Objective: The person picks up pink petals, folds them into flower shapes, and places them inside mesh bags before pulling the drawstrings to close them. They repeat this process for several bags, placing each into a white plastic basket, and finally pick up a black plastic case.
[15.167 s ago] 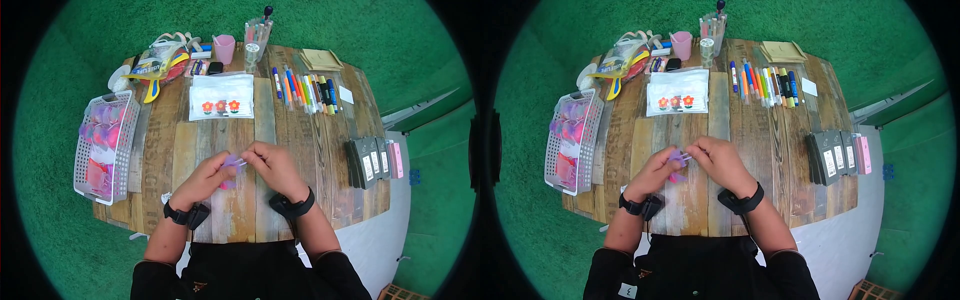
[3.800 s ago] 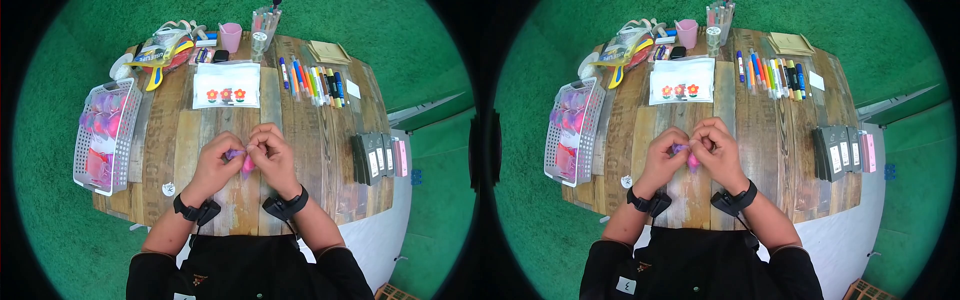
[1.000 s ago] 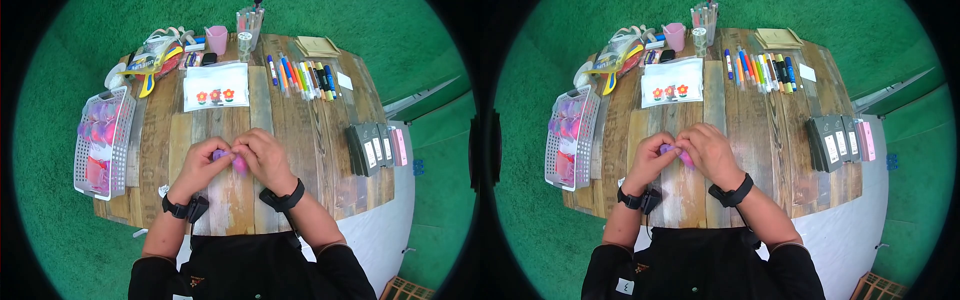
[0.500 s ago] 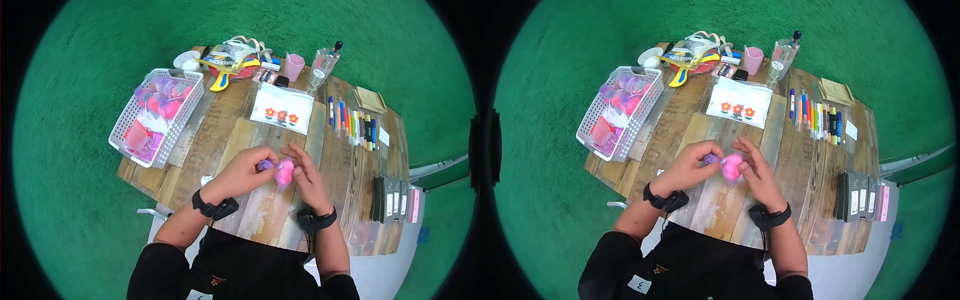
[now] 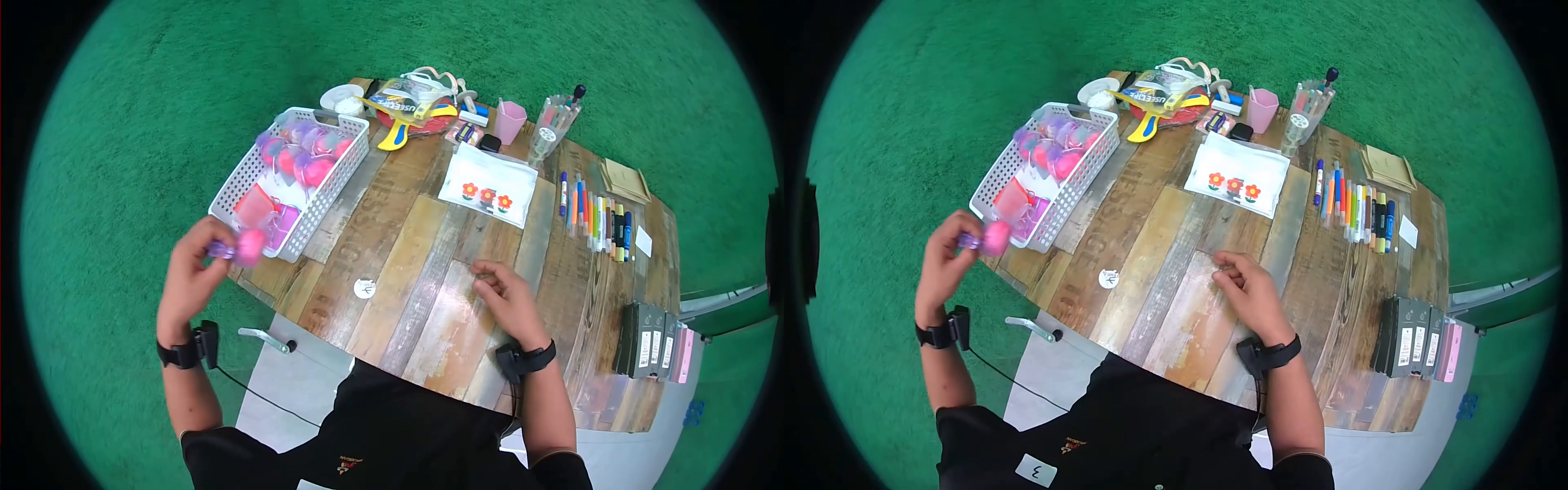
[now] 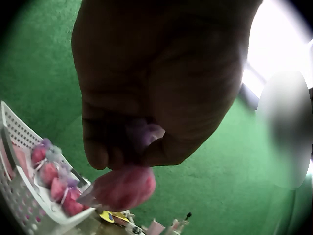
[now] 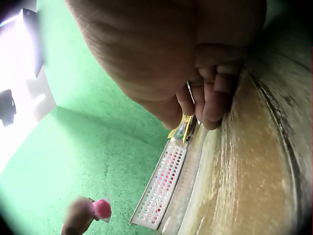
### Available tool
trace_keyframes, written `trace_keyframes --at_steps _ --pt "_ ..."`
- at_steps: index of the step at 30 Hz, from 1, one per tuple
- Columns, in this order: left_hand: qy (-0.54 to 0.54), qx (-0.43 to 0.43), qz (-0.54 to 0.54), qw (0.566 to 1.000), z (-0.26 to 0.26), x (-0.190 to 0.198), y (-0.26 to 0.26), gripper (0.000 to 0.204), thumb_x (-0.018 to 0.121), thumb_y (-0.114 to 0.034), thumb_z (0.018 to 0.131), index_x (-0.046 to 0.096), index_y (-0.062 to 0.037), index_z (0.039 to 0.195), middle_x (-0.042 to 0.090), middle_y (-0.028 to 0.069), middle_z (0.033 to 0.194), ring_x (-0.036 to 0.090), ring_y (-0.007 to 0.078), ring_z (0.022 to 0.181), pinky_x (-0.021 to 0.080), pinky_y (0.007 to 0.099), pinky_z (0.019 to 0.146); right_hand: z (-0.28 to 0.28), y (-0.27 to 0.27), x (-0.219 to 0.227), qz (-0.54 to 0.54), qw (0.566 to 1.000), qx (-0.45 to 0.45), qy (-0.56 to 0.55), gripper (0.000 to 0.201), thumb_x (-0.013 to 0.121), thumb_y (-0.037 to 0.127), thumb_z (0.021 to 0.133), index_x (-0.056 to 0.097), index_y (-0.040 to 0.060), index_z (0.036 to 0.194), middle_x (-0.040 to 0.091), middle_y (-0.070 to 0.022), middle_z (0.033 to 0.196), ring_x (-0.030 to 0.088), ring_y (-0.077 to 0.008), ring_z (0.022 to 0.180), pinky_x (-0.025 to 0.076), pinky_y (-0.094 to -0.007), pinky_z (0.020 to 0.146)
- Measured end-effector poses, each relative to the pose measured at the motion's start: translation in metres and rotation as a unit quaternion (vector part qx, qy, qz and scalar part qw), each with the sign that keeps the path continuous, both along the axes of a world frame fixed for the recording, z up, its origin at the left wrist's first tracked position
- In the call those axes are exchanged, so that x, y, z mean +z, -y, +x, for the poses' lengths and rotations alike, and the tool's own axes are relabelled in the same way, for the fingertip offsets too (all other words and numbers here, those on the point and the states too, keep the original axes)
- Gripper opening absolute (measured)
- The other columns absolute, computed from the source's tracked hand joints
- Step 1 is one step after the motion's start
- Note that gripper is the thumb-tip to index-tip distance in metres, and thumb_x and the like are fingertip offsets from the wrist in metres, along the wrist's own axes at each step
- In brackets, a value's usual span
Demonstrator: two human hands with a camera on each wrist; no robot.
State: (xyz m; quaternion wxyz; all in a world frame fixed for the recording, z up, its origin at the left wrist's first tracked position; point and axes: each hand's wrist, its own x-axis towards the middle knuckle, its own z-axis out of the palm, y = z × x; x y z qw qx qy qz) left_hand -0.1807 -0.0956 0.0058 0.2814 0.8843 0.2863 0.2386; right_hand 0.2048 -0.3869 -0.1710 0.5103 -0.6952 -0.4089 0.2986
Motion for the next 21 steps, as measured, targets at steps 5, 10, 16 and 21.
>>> trace_keyframes --at_steps 5,10,16,21 --pt "0.039 0.075 -0.043 0.995 -0.042 0.009 -0.029 0.013 0.059 0.002 0.089 0.063 -0.0023 0.102 0.057 0.0004 0.097 0.054 0.0109 0.088 0.043 0.0263 0.078 0.002 0.0 -0.003 -0.008 1.0 0.009 0.023 0.031 0.073 0.008 0.102 0.07 -0.0007 0.131 0.075 -0.0107 0.122 0.073 -0.0174 0.101 0.058 -0.0304 0.089" --pt "0.064 0.084 -0.071 0.992 -0.024 -0.021 -0.06 0.013 0.059 -0.001 0.094 0.064 -0.0021 0.105 0.058 -0.0017 0.099 0.055 0.0075 0.084 0.046 0.0242 0.073 0.001 0.001 0.0 -0.007 0.999 0.011 0.032 0.029 0.073 0.007 0.102 0.071 -0.0008 0.129 0.076 -0.0101 0.118 0.073 -0.0168 0.101 0.057 -0.0302 0.089" --pt "0.063 0.067 -0.051 0.994 0.02 -0.059 -0.104 0.015 0.06 -0.002 0.095 0.066 -0.0014 0.109 0.062 0.0014 0.098 0.061 0.0099 0.084 0.051 0.0261 0.073 0.003 0.0 -0.002 -0.011 0.999 0.008 0.03 0.025 0.072 0.007 0.102 0.073 -0.0001 0.127 0.076 -0.0086 0.116 0.072 -0.0158 0.099 0.057 -0.0293 0.087" --pt "-0.018 0.055 0.012 0.998 0.058 -0.074 -0.118 0.018 0.062 -0.003 0.094 0.069 -0.0008 0.11 0.069 0.0065 0.101 0.066 0.0178 0.089 0.054 0.0341 0.08 0.005 0.002 -0.005 -0.01 1.0 0.001 0.013 0.024 0.072 0.006 0.102 0.073 -0.0002 0.125 0.076 -0.0079 0.115 0.072 -0.0152 0.097 0.057 -0.0289 0.086"
